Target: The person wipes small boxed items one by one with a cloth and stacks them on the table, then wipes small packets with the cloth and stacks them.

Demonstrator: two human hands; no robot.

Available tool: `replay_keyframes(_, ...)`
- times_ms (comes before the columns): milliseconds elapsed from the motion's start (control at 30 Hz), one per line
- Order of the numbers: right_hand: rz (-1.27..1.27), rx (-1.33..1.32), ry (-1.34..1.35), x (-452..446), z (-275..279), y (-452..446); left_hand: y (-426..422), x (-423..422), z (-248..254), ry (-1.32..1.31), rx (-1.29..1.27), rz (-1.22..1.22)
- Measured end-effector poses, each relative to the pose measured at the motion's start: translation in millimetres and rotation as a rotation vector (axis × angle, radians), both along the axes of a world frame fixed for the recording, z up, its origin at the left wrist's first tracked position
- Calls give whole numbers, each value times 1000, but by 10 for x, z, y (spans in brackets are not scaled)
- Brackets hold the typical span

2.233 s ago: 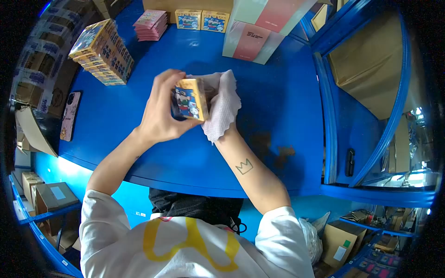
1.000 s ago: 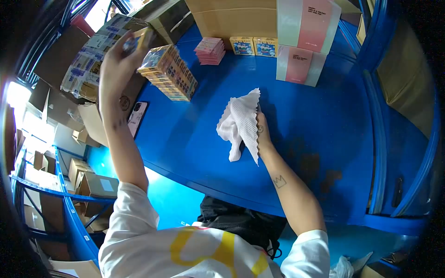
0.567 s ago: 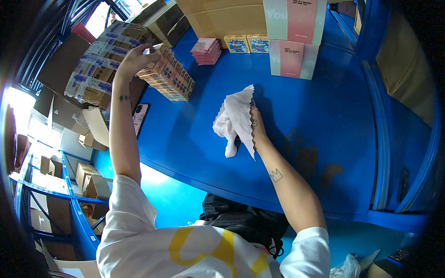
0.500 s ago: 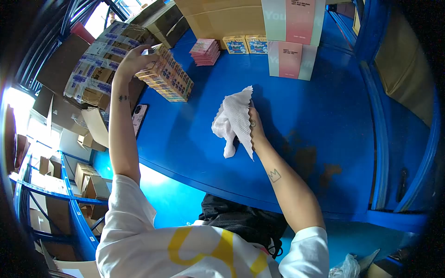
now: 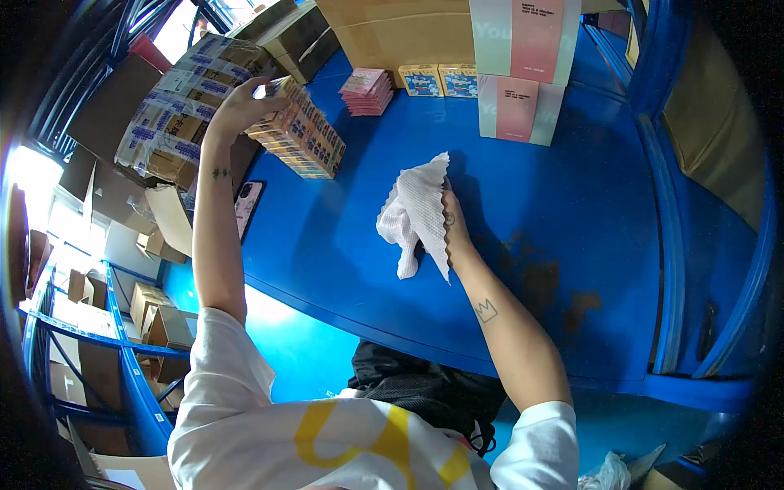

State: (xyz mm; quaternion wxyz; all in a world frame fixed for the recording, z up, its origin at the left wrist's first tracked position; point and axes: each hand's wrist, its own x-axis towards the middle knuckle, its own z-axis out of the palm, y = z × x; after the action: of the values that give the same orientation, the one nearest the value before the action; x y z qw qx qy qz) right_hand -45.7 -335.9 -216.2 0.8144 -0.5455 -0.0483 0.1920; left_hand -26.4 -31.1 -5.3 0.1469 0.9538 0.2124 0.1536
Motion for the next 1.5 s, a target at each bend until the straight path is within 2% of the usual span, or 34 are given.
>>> replay_keyframes(67,-10,36,17,-2,-14,1,-12,-21,-12,-1,20,4)
replay_keyframes(233,39,-72,37,-68,194,-38,-71,-58,29,27,-37,-7)
replay_keyframes(367,32,-121,-55,-99,224,-57,-52,-43,3,37,54,-27)
replay_keyframes(533,-14,13,47,-86,150,-36,-195,-89,7,-44,105,-26)
replay_keyframes(733,39,-50,10,-74,238,-60,-207,-65,23,-25,56,4)
replay_keyframes(867,99,-87,-2,-106,357,-98,-295,-50,-120,-442,774,75)
replay_keyframes(933,181,84,-119,166,-249,-2,-708,-41,-75,-676,453,-268)
replay_keyframes(967,176,73,-118,131,-197,-31,-876,40,-158,-678,441,-269)
replay_keyframes(1033,146,343,264,33,-88,-44,-1210,215,-282,-361,65,-621)
replay_keyframes(1100,352,72,-32,114,-100,-79,-1333,709,-682,-306,326,-677)
replay_keyframes(1133,341,59,-49,148,-139,-92,-1345,925,-891,-328,321,-684)
replay_keyframes(1200,409,-130,-207,137,-181,-127,-1431,1276,-1204,-437,509,-546)
replay_keyframes(1267,469,-405,-30,170,-111,-146,-1379,1550,-1394,-371,559,-478)
replay_keyframes(1300,453,-415,-39,138,-160,-183,-1360,1640,-1459,-390,553,-486)
replay_keyframes(1367,314,-275,-198,80,-319,-221,-1318,1769,-1559,-317,526,-398)
replay_keyframes(1500,366,-286,-166,142,-263,-235,-1354,1751,-1437,-215,545,-338)
